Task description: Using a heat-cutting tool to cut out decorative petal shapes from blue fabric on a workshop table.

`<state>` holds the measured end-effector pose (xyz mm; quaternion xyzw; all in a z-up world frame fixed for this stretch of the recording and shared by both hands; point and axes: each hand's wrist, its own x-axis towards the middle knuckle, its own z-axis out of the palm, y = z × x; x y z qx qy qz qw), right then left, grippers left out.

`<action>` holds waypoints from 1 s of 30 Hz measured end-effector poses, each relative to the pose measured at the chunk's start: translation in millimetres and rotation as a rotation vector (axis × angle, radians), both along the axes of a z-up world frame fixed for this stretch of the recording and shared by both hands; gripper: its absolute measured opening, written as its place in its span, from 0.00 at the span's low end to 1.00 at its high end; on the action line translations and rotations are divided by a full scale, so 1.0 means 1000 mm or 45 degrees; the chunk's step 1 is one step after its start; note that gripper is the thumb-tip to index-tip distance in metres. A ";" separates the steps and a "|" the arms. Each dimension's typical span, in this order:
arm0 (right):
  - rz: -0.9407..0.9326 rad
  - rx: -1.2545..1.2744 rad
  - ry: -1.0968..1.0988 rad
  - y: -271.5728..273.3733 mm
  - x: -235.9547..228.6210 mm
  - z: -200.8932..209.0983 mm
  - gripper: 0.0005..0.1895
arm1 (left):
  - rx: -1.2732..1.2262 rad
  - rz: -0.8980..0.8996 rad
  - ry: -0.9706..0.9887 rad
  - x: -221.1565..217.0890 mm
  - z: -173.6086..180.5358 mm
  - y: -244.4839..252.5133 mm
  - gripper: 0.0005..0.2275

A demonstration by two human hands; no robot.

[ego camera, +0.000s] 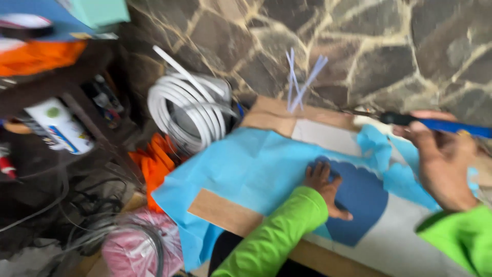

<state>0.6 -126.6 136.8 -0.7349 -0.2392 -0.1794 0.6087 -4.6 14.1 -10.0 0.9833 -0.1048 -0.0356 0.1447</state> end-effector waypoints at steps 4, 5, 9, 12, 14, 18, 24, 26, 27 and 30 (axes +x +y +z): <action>0.045 -0.181 -0.060 0.004 0.028 -0.044 0.09 | -0.005 -0.032 -0.088 0.004 -0.004 0.000 0.44; 0.068 -0.195 -0.106 0.008 0.033 -0.053 0.09 | 0.029 -0.064 -0.048 0.003 -0.001 0.002 0.44; 0.043 -0.378 -0.233 0.019 0.045 -0.070 0.12 | 0.069 -0.092 -0.006 0.000 0.001 0.002 0.45; 0.075 -0.406 -0.226 0.027 0.054 -0.070 0.10 | 0.074 -0.057 -0.184 0.003 -0.010 0.000 0.45; 0.052 -0.446 -0.237 0.030 0.062 -0.072 0.10 | 0.069 -0.046 -0.253 0.004 -0.014 0.000 0.45; 0.084 -0.446 -0.276 0.033 0.070 -0.081 0.07 | 0.058 -0.062 -0.212 0.002 -0.012 -0.001 0.45; 0.171 -0.432 -0.304 0.032 0.081 -0.088 0.08 | 0.040 -0.050 -0.227 0.003 -0.015 -0.003 0.45; 0.147 -0.468 -0.296 0.032 0.080 -0.088 0.09 | 0.009 -0.050 -0.250 0.003 -0.017 -0.003 0.45; 0.127 -0.500 -0.282 0.033 0.079 -0.089 0.10 | -0.019 -0.048 -0.267 0.002 -0.018 -0.003 0.45; 0.117 -0.525 -0.317 0.032 0.079 -0.091 0.10 | 0.000 -0.026 -0.309 0.002 -0.020 -0.004 0.46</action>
